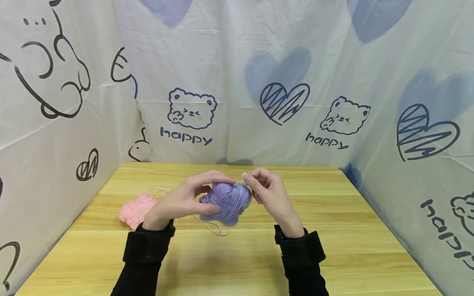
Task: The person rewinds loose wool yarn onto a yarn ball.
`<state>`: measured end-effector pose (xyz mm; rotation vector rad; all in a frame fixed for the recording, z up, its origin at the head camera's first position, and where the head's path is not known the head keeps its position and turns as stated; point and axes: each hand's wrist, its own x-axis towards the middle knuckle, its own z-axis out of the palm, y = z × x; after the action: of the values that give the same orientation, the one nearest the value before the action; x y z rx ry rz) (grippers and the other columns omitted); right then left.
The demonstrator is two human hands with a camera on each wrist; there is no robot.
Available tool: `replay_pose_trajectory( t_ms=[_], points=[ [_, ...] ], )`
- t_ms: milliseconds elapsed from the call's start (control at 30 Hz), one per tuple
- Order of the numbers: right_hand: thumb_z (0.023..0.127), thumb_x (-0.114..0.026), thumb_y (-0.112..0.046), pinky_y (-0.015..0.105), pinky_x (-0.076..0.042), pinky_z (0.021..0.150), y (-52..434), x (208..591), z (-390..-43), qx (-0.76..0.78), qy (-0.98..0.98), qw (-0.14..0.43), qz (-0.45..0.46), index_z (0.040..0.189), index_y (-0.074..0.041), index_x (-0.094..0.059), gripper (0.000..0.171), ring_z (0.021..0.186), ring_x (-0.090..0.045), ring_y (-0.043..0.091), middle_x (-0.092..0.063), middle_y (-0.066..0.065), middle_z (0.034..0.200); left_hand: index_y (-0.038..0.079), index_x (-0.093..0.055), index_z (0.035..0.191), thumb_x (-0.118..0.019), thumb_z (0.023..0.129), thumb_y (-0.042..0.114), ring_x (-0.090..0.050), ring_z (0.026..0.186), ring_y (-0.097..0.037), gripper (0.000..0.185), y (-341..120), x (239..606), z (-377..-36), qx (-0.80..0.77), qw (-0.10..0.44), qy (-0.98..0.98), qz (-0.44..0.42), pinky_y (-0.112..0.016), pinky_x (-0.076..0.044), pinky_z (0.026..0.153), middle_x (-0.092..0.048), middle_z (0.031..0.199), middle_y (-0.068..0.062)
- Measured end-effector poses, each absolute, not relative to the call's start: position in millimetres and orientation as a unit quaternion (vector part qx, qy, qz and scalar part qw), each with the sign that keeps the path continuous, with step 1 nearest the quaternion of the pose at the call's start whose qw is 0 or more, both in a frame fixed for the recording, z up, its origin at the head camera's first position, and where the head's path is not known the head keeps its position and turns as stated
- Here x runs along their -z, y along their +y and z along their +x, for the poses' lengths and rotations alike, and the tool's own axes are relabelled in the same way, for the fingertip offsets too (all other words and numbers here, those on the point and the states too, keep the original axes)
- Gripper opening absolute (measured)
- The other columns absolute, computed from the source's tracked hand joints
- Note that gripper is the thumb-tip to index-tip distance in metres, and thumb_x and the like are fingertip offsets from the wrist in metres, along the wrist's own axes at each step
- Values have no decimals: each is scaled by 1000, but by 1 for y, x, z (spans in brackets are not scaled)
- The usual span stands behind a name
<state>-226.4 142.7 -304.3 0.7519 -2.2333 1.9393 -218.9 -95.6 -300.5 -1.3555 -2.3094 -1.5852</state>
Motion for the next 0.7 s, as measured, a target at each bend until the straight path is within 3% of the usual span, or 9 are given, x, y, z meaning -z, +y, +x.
replay_pose_trajectory(
  t_ms=[233,500,633,700],
  points=[
    [97,-56,-12,30,-34,40,140,299,-218,-610,-735,78,284,95,4,-61,17,48,-41,10,-48,-2,62,18,-56,130,-76,79,8,-54,109,-18,56,-91,301,-218,534,80,-758,-367,-31,-55,81,-57,125,-4],
    [96,-59,-18,31,-36,42,139,299,-216,-607,-743,57,274,93,1,-63,19,49,-41,13,-53,-3,63,18,-56,128,-77,79,5,-57,111,-17,55,-86,298,-215,517,157,-765,-349,-28,-56,82,-56,126,-3],
    [93,-63,-24,29,-36,49,140,303,-221,-599,-763,57,237,80,-3,-57,25,52,-40,14,-47,-3,61,15,-56,129,-76,79,3,-57,113,-19,56,-85,297,-213,504,176,-764,-364,-28,-56,84,-55,128,-5],
    [93,-64,-27,27,-43,56,139,305,-225,-598,-770,50,219,84,-7,-53,25,60,-46,12,-51,-2,70,15,-55,129,-76,79,3,-57,113,-20,56,-85,296,-213,512,172,-759,-365,-28,-57,83,-54,129,-5]
  ],
)
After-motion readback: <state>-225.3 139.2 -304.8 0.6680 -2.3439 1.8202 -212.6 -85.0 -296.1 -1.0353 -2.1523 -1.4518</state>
